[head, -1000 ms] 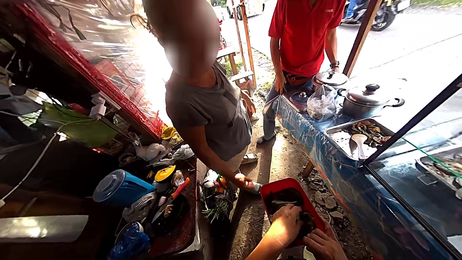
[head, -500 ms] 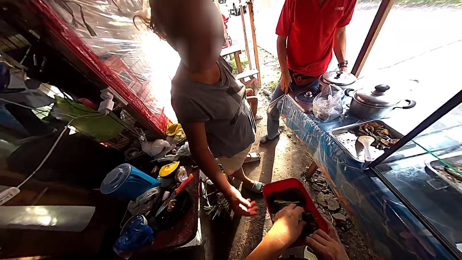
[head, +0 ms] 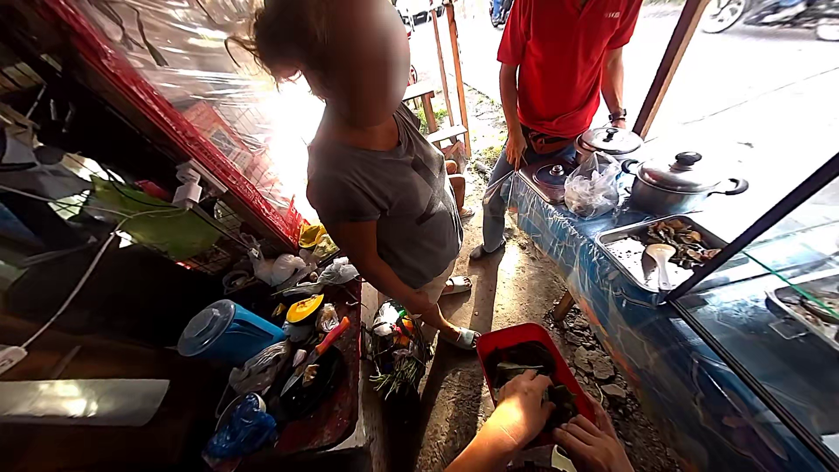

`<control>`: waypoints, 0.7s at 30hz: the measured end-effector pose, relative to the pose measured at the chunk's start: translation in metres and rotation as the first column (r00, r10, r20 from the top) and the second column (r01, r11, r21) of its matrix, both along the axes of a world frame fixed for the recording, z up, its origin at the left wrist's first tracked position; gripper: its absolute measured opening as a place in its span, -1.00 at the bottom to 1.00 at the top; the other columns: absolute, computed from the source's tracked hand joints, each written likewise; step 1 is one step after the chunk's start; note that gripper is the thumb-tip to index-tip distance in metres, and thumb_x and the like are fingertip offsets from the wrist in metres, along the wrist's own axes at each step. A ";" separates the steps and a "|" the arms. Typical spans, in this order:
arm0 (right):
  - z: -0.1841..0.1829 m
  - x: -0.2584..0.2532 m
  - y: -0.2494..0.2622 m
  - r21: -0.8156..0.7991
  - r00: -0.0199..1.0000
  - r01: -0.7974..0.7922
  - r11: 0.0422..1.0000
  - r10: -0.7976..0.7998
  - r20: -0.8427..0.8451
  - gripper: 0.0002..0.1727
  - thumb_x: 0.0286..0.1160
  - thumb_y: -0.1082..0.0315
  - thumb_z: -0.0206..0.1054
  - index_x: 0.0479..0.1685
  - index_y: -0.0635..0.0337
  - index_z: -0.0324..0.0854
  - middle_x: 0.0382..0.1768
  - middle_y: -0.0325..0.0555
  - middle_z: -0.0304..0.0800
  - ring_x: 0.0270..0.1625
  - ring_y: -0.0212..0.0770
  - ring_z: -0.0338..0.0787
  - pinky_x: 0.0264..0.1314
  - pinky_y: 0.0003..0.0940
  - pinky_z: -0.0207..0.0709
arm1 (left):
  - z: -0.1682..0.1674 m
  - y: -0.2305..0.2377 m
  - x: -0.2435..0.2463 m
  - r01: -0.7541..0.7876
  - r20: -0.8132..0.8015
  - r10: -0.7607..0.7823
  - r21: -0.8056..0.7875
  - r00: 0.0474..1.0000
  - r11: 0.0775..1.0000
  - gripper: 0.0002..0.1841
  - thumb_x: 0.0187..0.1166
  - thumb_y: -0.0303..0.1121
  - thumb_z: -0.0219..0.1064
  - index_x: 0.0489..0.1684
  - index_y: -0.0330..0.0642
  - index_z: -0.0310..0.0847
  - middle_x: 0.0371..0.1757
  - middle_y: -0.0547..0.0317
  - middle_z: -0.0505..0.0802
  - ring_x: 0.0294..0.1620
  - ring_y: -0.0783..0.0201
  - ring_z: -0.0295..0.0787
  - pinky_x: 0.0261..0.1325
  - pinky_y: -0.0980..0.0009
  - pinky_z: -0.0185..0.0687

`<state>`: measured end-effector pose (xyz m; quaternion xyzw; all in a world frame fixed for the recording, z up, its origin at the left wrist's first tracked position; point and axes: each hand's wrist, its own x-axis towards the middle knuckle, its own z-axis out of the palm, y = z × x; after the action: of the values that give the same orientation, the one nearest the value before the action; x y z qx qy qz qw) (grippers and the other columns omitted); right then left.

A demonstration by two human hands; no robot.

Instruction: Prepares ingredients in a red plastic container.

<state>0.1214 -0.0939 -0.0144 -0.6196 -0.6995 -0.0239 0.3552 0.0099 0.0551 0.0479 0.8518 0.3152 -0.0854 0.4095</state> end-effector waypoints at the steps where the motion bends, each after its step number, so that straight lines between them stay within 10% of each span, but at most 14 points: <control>1: 0.000 0.000 0.000 0.001 1.000 0.001 1.000 -0.001 0.006 -0.78 0.50 0.41 0.31 -0.41 0.02 0.85 -0.43 -0.23 0.88 -0.18 -0.15 0.88 0.63 0.24 0.27 | 0.000 0.000 0.000 0.000 0.002 0.000 0.003 1.000 1.000 -0.60 0.67 -0.29 0.31 0.44 -0.17 0.63 0.39 -0.17 0.74 0.41 -0.12 0.69 0.47 -0.14 0.54; 13: -0.001 -0.001 0.000 0.002 1.000 -0.005 1.000 0.005 0.004 -0.78 0.50 0.42 0.29 -0.38 0.01 0.86 -0.42 -0.23 0.88 -0.18 -0.13 0.88 0.64 0.29 0.25 | -0.003 0.001 -0.002 -0.024 0.027 0.021 0.093 0.999 0.995 -0.47 0.42 -0.31 0.55 0.43 -0.11 0.66 0.42 -0.24 0.66 0.50 -0.24 0.53 0.51 -0.17 0.46; 18: 0.002 -0.003 0.001 0.067 0.999 -0.026 0.997 0.023 0.047 -0.73 0.56 0.41 0.21 -0.38 -0.05 0.82 -0.45 -0.29 0.83 -0.17 -0.22 0.83 0.70 0.19 0.20 | 0.001 0.017 0.007 -0.048 -0.191 0.077 0.153 0.979 0.987 0.18 0.11 0.08 0.74 0.90 0.27 0.06 0.92 -0.20 -0.03 0.84 -0.39 -0.07 0.65 -0.38 0.08; 21: 0.002 -0.002 0.001 0.099 0.997 -0.021 0.995 0.014 0.079 -0.71 0.59 0.40 0.18 -0.39 -0.07 0.79 -0.46 -0.31 0.80 -0.15 -0.24 0.81 0.73 0.15 0.16 | 0.001 0.017 0.011 -0.024 -0.256 0.050 0.104 0.965 0.994 0.20 0.11 0.08 0.74 0.91 0.29 0.02 0.90 -0.26 0.01 0.82 -0.43 -0.02 0.61 -0.42 0.14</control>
<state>0.1189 -0.0930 -0.0125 -0.5936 -0.7162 -0.0796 0.3583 0.0212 0.0722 0.0484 0.8468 0.3855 -0.1722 0.3234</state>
